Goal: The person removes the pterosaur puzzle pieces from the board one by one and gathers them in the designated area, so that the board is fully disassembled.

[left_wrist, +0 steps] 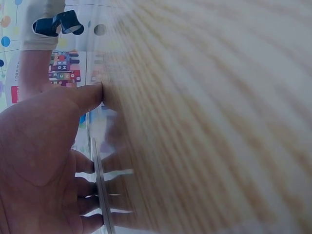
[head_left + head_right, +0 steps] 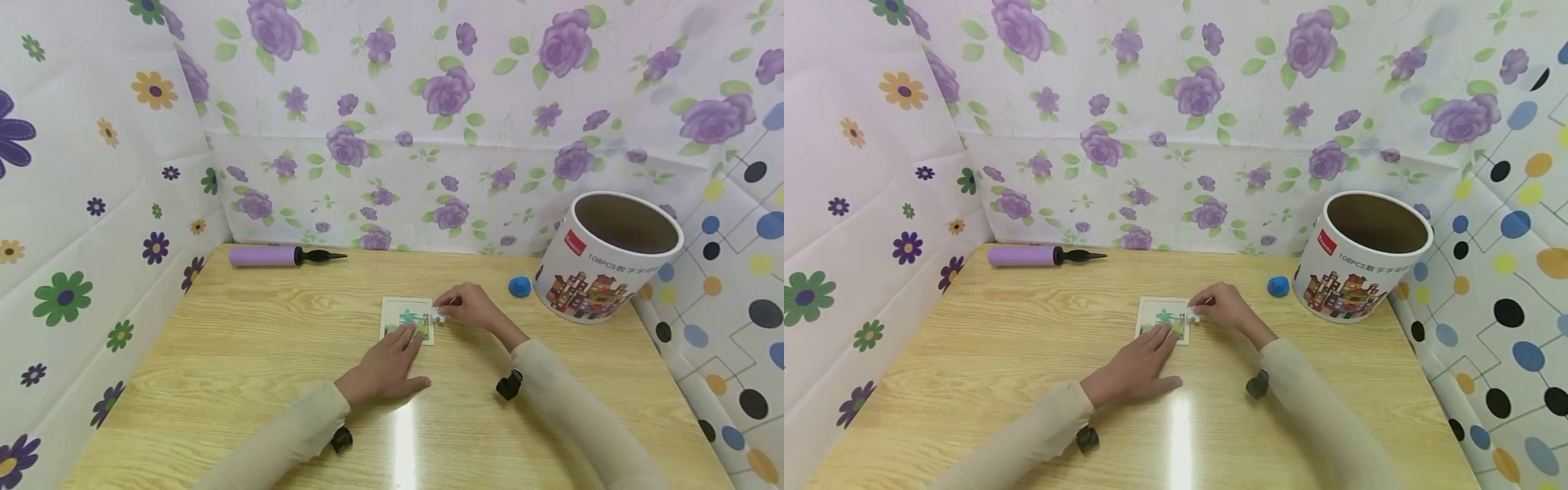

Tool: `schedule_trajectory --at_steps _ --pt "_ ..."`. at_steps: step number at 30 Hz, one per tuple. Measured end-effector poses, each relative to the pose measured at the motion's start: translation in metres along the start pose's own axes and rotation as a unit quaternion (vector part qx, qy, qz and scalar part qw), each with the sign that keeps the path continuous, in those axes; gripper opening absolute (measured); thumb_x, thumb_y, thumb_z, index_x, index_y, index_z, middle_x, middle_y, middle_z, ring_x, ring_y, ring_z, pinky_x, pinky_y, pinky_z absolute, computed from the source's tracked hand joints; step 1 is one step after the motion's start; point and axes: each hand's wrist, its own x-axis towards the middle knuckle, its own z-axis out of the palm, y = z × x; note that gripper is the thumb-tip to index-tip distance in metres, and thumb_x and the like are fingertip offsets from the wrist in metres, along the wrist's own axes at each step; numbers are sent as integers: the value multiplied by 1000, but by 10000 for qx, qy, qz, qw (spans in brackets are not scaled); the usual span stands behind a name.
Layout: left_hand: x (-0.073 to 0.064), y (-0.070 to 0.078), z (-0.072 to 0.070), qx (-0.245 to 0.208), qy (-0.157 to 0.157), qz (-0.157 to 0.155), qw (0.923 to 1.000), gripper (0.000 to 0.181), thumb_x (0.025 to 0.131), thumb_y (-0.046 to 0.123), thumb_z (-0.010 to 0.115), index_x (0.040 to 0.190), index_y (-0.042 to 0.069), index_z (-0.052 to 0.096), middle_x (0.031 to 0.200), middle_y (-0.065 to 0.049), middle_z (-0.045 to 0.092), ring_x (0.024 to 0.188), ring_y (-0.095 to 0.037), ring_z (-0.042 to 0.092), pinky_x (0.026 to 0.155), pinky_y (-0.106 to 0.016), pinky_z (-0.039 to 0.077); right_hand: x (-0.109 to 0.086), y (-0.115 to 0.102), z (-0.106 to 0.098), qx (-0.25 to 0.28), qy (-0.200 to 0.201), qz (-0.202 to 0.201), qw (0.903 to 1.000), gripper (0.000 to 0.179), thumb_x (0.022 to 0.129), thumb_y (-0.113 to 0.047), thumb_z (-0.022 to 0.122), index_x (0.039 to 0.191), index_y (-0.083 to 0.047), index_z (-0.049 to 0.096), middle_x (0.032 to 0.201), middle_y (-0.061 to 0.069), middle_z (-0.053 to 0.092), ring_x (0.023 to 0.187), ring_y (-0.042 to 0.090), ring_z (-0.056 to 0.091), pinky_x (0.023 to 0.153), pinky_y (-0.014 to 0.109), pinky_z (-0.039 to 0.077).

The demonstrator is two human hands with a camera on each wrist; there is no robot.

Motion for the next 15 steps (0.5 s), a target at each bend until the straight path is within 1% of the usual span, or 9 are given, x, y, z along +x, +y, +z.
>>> schedule_trajectory --at_steps 5,11,15 --pt "-1 1 -2 -10 -31 -32 10000 90 101 63 48 161 0 27 167 -21 23 156 -31 21 125 -39 23 -7 6 0 -9 -13 165 9999 13 95 -17 75 105 -18 83 107 1 77 85 12 67 75 34 57" --pt "-1 1 -4 110 -75 -63 9999 90 101 65 46 161 1 26 167 -21 22 156 -31 21 125 -38 23 -11 8 2 -233 -133 134 9995 14 94 -15 75 105 -18 83 108 1 77 85 10 65 73 32 55" --pt "-1 1 -3 156 -53 -44 9999 91 101 66 45 161 1 25 167 -21 22 156 -31 21 125 -39 23 -14 7 3 -291 -184 160 9993 14 93 -14 76 104 -18 83 107 1 77 87 11 67 75 33 56"
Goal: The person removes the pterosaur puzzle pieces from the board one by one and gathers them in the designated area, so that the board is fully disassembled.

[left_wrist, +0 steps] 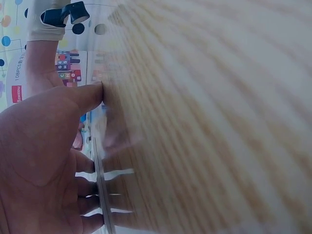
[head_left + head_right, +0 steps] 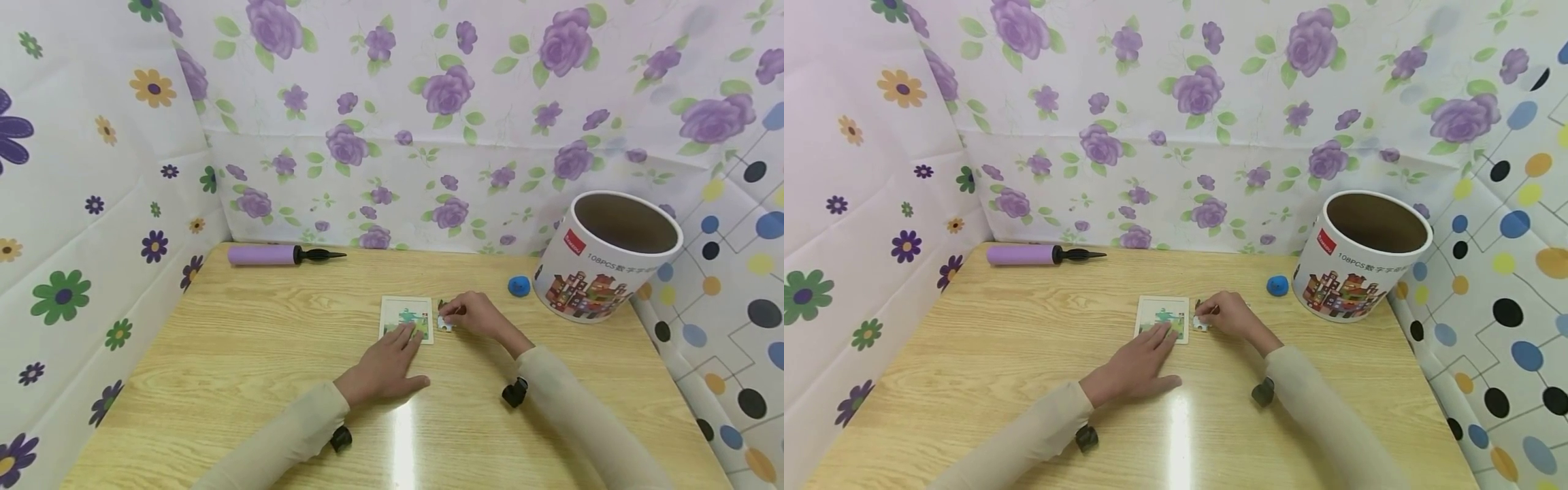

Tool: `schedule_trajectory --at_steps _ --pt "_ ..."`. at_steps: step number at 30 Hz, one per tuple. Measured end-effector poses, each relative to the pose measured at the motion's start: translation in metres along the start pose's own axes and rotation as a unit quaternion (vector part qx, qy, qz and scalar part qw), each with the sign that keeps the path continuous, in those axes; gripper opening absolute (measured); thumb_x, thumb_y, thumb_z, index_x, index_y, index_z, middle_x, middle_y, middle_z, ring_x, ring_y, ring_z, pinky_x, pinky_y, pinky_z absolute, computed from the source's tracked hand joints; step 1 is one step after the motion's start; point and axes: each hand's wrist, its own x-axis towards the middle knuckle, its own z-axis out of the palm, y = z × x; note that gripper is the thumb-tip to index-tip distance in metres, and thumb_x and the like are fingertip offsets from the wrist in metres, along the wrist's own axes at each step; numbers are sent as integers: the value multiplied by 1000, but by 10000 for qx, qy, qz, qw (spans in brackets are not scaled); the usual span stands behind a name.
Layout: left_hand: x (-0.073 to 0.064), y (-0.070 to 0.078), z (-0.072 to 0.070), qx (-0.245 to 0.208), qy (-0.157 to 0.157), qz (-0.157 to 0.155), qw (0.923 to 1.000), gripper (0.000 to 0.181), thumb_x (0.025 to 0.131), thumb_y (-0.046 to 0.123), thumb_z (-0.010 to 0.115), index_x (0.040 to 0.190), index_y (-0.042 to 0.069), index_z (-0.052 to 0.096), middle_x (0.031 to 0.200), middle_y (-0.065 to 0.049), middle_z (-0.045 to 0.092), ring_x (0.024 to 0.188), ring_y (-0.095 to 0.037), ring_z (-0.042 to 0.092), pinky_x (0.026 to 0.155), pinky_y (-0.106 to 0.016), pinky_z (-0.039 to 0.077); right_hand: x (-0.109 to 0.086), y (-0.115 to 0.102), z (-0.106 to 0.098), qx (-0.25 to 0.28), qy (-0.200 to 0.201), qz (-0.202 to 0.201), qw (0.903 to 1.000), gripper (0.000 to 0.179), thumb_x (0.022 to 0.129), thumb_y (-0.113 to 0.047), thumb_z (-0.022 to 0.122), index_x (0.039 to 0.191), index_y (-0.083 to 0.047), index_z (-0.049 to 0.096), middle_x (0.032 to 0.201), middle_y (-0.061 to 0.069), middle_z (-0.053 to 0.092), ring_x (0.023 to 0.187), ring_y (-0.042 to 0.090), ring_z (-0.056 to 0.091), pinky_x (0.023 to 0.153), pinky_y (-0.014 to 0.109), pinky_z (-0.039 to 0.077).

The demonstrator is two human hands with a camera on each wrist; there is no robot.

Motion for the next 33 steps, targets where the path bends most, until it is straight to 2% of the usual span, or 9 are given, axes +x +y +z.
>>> schedule_trajectory --at_steps 15,19,26,33 --pt "1 -2 4 -179 77 39 9998 90 101 63 48 161 1 26 167 -22 22 156 -32 21 124 -41 26 0 7 6 -197 35 -28 9998 13 92 -12 77 102 -17 84 105 1 77 97 18 71 83 37 59" --pt "1 -1 3 -148 66 29 9999 90 101 64 48 161 1 26 167 -21 22 156 -32 22 124 -40 26 -1 7 4 -145 91 4 9999 12 92 -15 77 102 -19 84 105 0 77 93 15 70 81 37 59" --pt "2 1 -2 34 -90 -111 9999 91 99 68 46 162 4 27 168 -17 22 156 -29 22 124 -41 26 2 4 0 -178 145 -55 9997 12 93 -18 77 104 -17 83 106 0 77 88 12 68 78 35 57" --pt "4 2 -4 340 -127 1 9993 92 99 69 45 160 2 30 168 -16 23 154 -28 26 123 -36 27 6 -4 -1 -166 -29 -128 9998 16 95 -15 75 110 -12 81 104 1 77 87 12 68 77 34 58"
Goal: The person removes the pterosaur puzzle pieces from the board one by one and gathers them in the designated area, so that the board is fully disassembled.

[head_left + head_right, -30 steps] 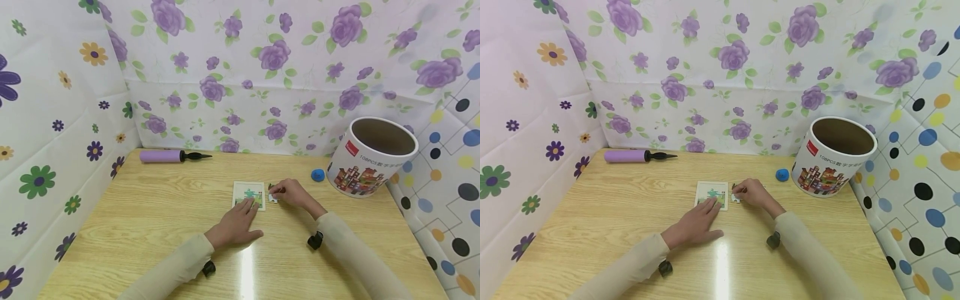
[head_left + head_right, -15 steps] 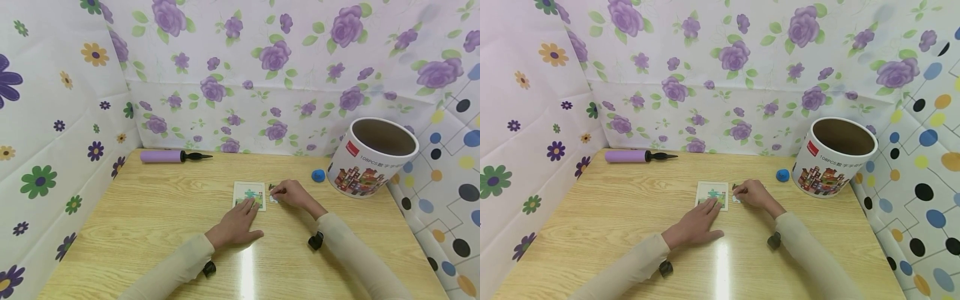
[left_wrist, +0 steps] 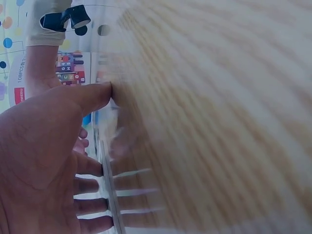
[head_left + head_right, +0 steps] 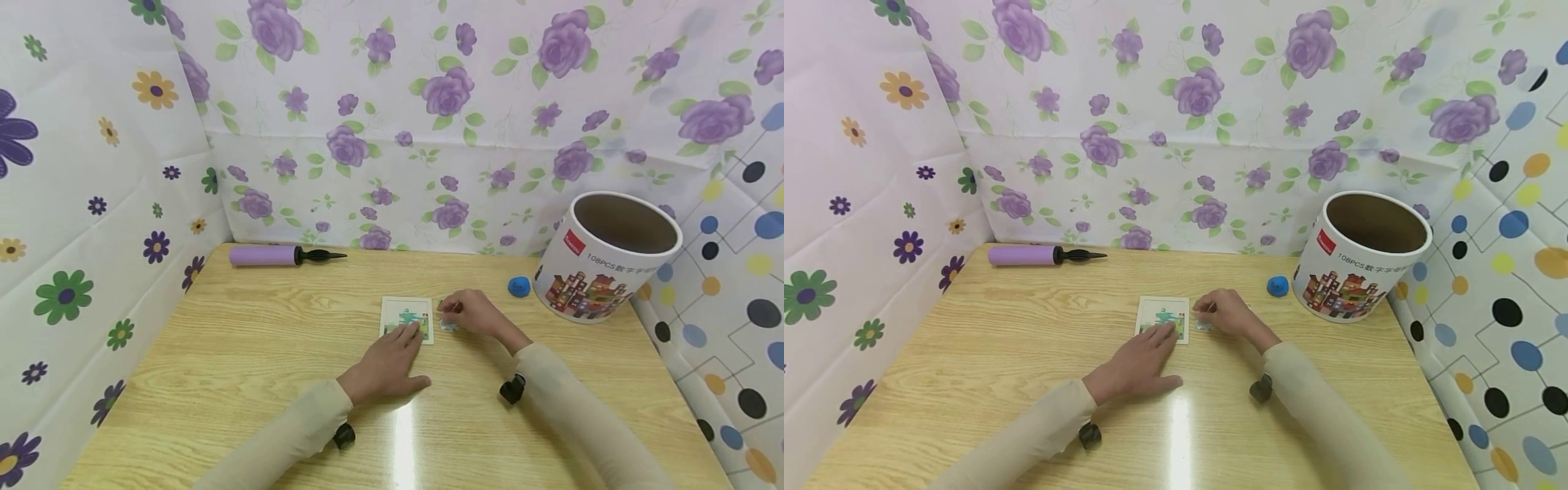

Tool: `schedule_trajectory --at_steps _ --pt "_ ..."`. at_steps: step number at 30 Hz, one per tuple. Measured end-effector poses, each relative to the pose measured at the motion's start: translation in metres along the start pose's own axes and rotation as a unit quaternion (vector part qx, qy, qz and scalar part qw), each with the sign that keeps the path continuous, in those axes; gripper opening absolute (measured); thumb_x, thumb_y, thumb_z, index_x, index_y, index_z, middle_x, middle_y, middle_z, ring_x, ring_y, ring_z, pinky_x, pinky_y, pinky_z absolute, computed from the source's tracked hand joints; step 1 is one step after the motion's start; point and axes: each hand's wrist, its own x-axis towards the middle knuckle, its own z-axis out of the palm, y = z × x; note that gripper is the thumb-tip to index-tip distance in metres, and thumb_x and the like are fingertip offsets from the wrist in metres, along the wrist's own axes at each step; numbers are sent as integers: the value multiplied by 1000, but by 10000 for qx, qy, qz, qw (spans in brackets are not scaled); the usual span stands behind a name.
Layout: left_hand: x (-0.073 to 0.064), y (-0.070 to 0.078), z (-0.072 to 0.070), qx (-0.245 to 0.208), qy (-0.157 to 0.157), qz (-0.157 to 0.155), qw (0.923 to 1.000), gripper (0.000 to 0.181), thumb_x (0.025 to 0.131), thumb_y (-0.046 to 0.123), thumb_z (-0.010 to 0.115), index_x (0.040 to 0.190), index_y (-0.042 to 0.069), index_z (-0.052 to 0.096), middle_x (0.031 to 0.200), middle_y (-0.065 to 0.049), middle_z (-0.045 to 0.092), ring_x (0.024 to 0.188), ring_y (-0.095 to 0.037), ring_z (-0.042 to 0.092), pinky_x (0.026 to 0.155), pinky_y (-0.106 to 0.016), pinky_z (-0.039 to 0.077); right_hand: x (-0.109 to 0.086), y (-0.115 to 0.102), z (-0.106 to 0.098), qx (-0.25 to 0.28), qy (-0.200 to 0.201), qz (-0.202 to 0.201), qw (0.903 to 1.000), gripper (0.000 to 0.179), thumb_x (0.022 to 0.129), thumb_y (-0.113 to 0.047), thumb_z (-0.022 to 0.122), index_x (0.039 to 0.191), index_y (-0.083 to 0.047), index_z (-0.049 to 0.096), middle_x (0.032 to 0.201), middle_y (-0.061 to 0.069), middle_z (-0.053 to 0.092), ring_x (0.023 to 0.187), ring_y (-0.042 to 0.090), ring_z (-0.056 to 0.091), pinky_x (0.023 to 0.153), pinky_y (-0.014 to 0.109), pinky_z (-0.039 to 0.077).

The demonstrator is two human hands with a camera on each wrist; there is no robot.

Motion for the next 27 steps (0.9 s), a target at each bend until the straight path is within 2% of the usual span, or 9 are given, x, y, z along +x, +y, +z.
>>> schedule_trajectory --at_steps 4,11,21,27 --pt "2 0 -2 97 -22 0 10000 92 98 69 46 160 2 31 167 -14 27 153 -28 29 122 -37 30 5 -6 2 111 -86 -57 9999 19 95 -15 75 112 -11 79 100 -1 77 87 12 69 79 35 58" --pt "0 1 -4 -177 -94 -199 9996 92 97 70 46 162 6 29 168 -9 26 152 -29 30 120 -51 31 17 -12 11 210 -201 -195 9994 19 97 -17 73 114 -12 78 105 -2 77 87 9 68 78 32 57" --pt "-2 3 -1 -290 -122 -319 9990 90 98 70 43 163 10 26 170 -6 22 154 -31 27 120 -52 30 38 -23 21 369 -284 -203 9987 18 98 -17 71 114 -12 78 101 -2 76 86 11 68 77 33 58" --pt "-3 2 0 -341 -78 -354 9988 89 98 70 43 163 11 27 169 -5 23 153 -33 27 120 -52 31 46 -28 29 262 -291 -265 9989 18 98 -19 71 114 -14 78 100 -3 76 88 10 69 81 33 58"
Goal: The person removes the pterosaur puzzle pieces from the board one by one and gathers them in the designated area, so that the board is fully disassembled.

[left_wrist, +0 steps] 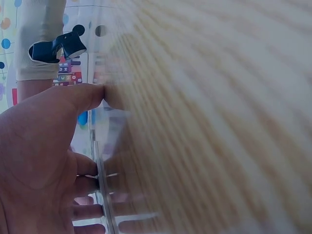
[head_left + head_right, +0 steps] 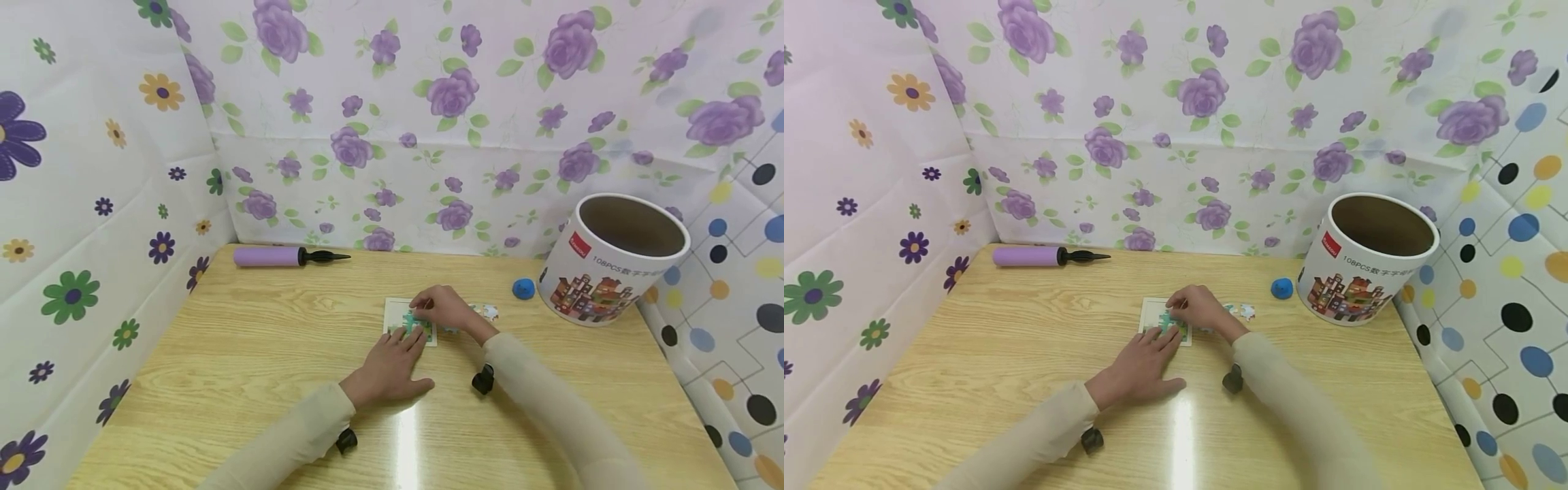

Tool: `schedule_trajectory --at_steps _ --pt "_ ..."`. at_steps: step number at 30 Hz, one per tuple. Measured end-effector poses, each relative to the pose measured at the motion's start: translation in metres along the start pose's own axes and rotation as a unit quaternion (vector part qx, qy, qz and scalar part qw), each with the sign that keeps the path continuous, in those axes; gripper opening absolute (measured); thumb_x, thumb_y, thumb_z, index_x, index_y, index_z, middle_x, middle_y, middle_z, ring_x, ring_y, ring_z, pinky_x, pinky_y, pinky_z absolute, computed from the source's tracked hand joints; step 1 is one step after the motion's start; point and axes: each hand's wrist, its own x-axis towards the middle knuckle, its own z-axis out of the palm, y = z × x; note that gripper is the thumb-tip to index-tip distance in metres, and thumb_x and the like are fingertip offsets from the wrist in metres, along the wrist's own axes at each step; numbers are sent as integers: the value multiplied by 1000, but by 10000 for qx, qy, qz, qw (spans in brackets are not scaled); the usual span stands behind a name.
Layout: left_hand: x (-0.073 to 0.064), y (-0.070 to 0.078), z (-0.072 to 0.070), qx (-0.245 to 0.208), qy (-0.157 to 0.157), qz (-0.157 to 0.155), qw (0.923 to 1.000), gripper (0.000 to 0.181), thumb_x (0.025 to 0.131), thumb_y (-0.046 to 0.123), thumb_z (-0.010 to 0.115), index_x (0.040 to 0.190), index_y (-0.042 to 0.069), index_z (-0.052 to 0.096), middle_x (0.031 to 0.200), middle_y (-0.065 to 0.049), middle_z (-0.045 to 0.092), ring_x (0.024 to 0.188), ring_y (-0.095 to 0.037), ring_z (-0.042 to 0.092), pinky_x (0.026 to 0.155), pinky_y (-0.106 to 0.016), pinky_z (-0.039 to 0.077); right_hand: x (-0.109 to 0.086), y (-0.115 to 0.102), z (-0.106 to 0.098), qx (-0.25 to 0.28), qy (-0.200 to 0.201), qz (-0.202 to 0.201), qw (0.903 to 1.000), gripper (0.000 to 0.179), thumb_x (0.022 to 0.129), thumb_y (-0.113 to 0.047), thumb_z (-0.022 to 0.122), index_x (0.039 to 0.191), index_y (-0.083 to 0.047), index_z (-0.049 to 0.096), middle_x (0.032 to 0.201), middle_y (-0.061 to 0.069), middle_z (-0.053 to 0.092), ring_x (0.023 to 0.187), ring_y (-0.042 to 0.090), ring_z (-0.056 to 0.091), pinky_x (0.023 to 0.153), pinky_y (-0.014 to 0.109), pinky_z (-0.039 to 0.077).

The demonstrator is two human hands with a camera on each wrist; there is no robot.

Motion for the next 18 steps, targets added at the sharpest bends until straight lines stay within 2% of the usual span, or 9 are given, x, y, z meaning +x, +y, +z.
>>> schedule_trajectory --at_steps 8,18 --pt "0 -1 1 -91 19 28 10000 89 98 69 44 163 11 26 170 -6 22 154 -33 27 120 -53 31 4 -5 3 -214 -31 73 9997 18 97 -20 72 112 -14 80 101 -2 75 88 11 68 80 34 58" --pt "3 -1 1 -275 36 -43 9996 91 97 68 48 163 10 26 169 -7 24 153 -35 26 120 -55 29 10 -2 10 -156 -39 132 9998 14 95 -23 76 103 -13 80 89 -6 72 79 7 64 75 29 55"
